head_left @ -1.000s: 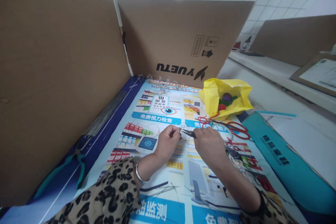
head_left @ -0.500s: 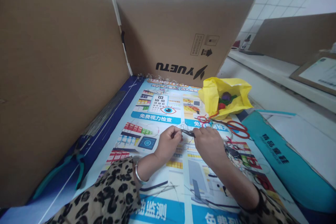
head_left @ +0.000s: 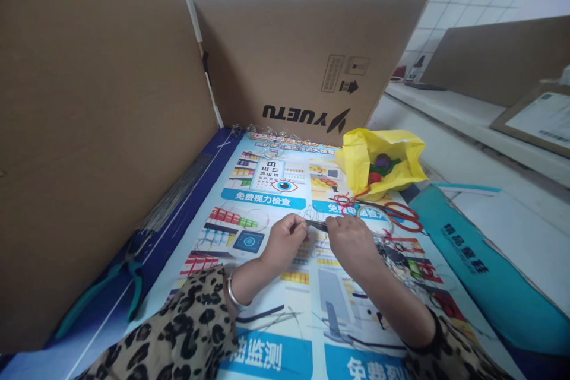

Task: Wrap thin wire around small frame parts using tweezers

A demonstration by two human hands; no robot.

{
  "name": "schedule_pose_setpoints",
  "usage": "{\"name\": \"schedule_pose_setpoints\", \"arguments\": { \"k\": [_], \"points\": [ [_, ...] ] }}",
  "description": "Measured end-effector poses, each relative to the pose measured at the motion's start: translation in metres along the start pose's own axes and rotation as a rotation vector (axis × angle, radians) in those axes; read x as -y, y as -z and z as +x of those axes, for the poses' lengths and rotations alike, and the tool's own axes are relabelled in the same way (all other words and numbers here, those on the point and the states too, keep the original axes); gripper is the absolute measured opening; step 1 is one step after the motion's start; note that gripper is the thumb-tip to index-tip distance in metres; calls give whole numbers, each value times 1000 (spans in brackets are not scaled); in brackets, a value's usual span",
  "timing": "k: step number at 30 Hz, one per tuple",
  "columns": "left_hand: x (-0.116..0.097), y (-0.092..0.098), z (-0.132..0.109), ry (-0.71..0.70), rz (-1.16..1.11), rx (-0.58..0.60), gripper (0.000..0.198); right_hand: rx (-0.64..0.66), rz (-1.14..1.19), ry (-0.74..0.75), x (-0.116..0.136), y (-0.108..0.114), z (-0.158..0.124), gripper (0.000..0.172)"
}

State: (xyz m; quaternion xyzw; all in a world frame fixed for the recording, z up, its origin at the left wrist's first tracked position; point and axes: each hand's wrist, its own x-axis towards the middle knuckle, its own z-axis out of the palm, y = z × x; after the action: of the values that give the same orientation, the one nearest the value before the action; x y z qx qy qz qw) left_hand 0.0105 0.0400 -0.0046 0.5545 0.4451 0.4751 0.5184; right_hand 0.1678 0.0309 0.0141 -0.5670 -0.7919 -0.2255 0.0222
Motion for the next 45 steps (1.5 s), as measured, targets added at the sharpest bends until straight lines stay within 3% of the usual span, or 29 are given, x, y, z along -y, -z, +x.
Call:
{"name": "schedule_pose_setpoints", "arguments": {
  "k": [18,25,30,35,45],
  "points": [
    [6,4,7,52,96,5,11,100,137,-31,-6,-9,4,15],
    [3,13,16,205,-90,-77,8,194,468,-62,-19,-19,9,19],
    [-1,17,17,300,-275,-83,16,139,816,-164,-17,-26,9,27],
    [-4,16,15,350,-308,-64,16,109,1071,-255,-15,-25,8,26],
    [-4,14,12,365,-307,-4,16,125,1133,-226,-14,-23,6,22]
  ]
}}
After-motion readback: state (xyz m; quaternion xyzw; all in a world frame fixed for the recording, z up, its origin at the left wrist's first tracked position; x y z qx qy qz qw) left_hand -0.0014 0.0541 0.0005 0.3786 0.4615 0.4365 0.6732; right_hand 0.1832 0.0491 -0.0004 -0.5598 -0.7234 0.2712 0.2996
